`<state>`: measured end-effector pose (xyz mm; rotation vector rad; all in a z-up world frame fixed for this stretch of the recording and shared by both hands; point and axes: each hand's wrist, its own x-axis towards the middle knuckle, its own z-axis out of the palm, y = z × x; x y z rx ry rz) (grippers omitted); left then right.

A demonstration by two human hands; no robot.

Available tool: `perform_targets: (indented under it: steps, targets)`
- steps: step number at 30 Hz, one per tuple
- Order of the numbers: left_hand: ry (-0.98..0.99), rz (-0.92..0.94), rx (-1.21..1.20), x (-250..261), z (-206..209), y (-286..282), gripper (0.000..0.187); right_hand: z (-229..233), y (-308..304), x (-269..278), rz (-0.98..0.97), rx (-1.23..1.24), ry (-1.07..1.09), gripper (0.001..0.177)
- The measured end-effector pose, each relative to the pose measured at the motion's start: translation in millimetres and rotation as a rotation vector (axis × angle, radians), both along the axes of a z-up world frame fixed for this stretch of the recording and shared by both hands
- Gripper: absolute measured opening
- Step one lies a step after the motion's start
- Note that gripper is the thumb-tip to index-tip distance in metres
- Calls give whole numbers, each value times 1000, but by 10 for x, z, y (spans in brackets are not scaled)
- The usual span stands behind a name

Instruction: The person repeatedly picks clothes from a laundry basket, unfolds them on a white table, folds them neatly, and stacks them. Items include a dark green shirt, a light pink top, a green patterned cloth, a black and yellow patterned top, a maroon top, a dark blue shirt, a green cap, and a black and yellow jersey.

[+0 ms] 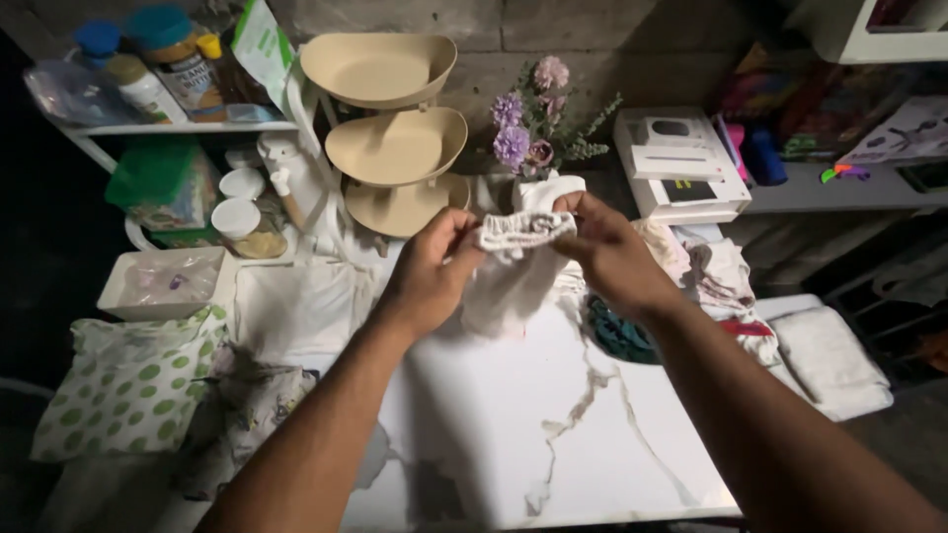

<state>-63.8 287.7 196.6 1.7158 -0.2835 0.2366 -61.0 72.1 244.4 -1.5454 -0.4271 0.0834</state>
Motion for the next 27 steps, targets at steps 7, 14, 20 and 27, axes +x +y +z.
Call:
perform_targets:
  steps: [7, 14, 20, 27]
  targets:
    - [-12, -122, 219, -645, -1087, -112, 12, -1337, -764, -83, 245, -193, -175, 7]
    - [728, -365, 197, -1415, -2934, -529, 13, -2694, -1133, -794, 611, -364, 484, 17]
    - [991, -448, 454, -1344, -2133, -560, 21, -2653, -1057, -809, 560, -436, 729, 26]
    - [565, 28, 103, -632, -2830, -511, 27, -2684, -784, -98, 162, -750, -14, 17]
